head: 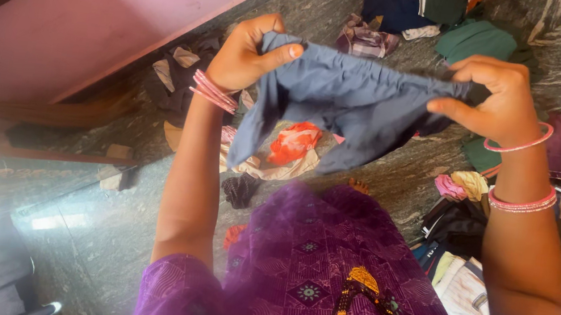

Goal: The person folds various garments on the floor, including shirts, pants, and small items. They pick up each item, unfold it, and fold it into a compact shape before placing it in a growing pile.

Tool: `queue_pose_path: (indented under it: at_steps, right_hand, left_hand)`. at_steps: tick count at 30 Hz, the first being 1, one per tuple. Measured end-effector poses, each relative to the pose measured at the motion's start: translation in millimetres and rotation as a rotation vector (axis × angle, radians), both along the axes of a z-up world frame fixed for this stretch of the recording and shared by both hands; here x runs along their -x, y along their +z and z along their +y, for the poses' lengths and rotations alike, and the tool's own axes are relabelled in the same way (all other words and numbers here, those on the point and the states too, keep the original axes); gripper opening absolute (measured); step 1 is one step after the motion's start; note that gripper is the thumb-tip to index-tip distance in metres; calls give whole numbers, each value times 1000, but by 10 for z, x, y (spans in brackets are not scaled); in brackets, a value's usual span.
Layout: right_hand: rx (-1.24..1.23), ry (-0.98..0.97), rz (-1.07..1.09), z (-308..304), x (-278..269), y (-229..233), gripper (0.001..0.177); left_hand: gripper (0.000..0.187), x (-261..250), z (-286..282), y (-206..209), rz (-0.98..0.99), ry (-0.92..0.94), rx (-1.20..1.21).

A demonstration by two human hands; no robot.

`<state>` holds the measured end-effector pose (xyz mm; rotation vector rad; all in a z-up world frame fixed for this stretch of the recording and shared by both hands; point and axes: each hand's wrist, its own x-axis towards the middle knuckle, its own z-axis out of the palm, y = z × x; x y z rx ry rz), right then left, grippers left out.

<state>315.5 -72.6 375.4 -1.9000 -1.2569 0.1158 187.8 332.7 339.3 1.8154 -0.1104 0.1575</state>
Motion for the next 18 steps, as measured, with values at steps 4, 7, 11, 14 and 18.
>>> queue_pose_path:
  at_steps: [4, 7, 11, 14, 18]
  right_hand:
    - [-169, 73, 243, 75, 2, -153, 30]
    - [-46, -459, 39, 306, 97, -257, 33]
    - [-114, -468, 163, 591, 328, -177, 32]
    - [-203, -296, 326, 779, 504, 26, 28]
    - [-201, -32, 563, 975, 704, 315, 34]
  left_hand:
    - [33, 14, 34, -98, -127, -83, 142]
    - [37, -24, -76, -123, -134, 148, 18]
    - [42, 2, -461, -45, -90, 410, -60]
    - [48, 39, -723, 86, -19, 310, 187]
    - [80, 99, -996, 204, -376, 52, 214]
